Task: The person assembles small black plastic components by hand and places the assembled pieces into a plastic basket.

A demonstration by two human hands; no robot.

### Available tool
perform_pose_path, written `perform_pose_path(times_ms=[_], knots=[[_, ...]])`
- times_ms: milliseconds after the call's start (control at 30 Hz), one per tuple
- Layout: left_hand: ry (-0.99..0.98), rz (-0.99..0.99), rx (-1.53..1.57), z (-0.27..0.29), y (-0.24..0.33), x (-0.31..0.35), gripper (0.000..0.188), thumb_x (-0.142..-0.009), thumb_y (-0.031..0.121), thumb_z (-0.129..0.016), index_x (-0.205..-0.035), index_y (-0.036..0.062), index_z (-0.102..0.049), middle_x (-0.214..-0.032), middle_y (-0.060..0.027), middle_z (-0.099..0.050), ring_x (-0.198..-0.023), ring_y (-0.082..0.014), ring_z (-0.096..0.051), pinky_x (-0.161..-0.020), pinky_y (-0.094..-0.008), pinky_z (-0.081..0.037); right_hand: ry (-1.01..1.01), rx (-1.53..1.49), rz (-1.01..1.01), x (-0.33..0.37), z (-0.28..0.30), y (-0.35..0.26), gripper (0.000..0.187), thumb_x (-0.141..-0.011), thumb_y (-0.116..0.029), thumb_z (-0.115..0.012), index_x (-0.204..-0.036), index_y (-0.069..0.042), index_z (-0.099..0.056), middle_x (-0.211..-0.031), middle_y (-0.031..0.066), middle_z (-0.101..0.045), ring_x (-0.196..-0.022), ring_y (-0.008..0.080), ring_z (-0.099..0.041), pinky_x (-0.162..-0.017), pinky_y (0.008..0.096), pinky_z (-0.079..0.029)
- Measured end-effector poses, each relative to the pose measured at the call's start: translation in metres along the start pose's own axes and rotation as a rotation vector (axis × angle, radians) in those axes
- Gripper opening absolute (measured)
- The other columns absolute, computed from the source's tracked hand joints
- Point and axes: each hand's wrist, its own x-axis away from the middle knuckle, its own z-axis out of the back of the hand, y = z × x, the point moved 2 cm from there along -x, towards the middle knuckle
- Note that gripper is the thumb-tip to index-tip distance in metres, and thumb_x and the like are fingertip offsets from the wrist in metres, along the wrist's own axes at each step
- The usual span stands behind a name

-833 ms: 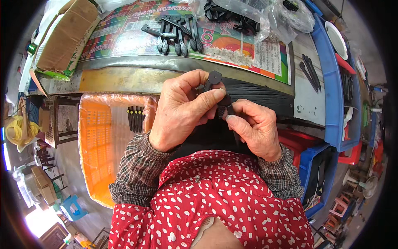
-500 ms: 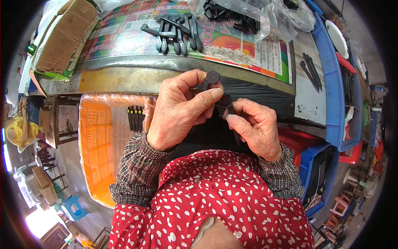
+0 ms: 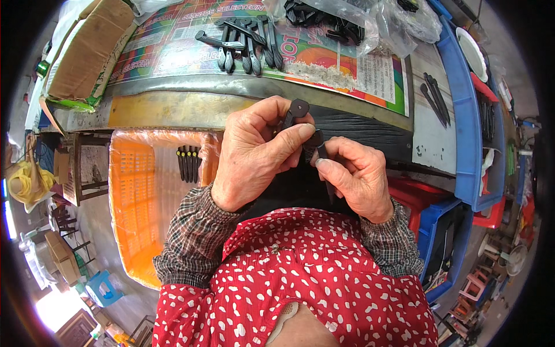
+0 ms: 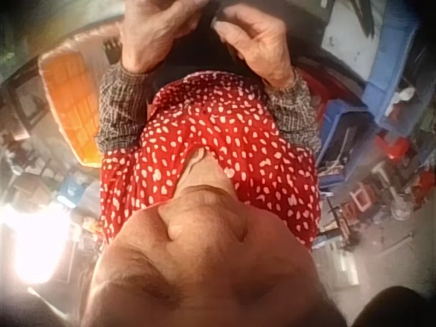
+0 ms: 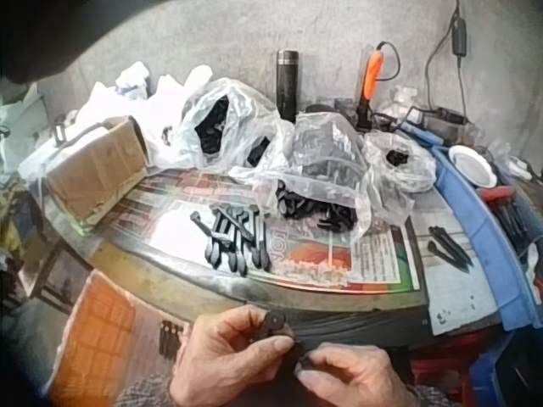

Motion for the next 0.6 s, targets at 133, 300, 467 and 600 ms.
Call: perform_pose_path(times_ms=[133,300,467,600], knots=[[-0.012,0.018,0.019,0.0004,0.0003,0.0003,0.009,-0.087,0.007,-0.062,-0.093,0.0003,-0.058,-0.068,0.0025,-0.054,-0.050,-0.0023,-0.044,-0.041,-0.0160,-0.030,0.006,0.014,0.009,0.0002,-0.0006,0.0013,0.014,-0.087,-0.011,-0.061,-0.091,0.002,-0.060,-0.070,-0.0025,-0.053,-0.061,0.0020,-0.045,-0.053,0.0193,-0.038],[0.003,0.009,0.035,-0.0001,-0.0027,0.0002,0.010,-0.087,0.007,-0.062,-0.093,-0.0003,-0.058,-0.068,0.0013,-0.053,-0.048,-0.0033,-0.042,-0.039,-0.0165,-0.027,0.004,0.025,0.015,-0.0010,-0.0013,0.0008,0.014,-0.086,-0.011,-0.061,-0.091,0.002,-0.060,-0.070,-0.0016,-0.053,-0.061,0.0024,-0.045,-0.053,0.0196,-0.039],[0.001,-0.040,-0.042,-0.0007,-0.0025,-0.0003,0.011,-0.088,0.008,-0.062,-0.094,-0.0009,-0.058,-0.068,0.0014,-0.054,-0.048,-0.0031,-0.043,-0.039,-0.0163,-0.027,0.012,0.026,0.022,-0.0013,-0.0020,0.0017,0.013,-0.086,-0.010,-0.062,-0.091,0.002,-0.060,-0.071,-0.0007,-0.054,-0.061,0.0027,-0.047,-0.053,0.0199,-0.039],[-0.018,-0.038,-0.027,0.0012,-0.0036,-0.0014,0.011,-0.087,0.008,-0.062,-0.094,-0.0008,-0.059,-0.068,0.0017,-0.054,-0.048,-0.0030,-0.042,-0.040,-0.0162,-0.027,0.021,0.030,0.024,-0.0017,-0.0026,0.0007,0.013,-0.086,-0.009,-0.061,-0.091,0.002,-0.060,-0.071,-0.0005,-0.054,-0.061,0.0027,-0.047,-0.053,0.0199,-0.039]])
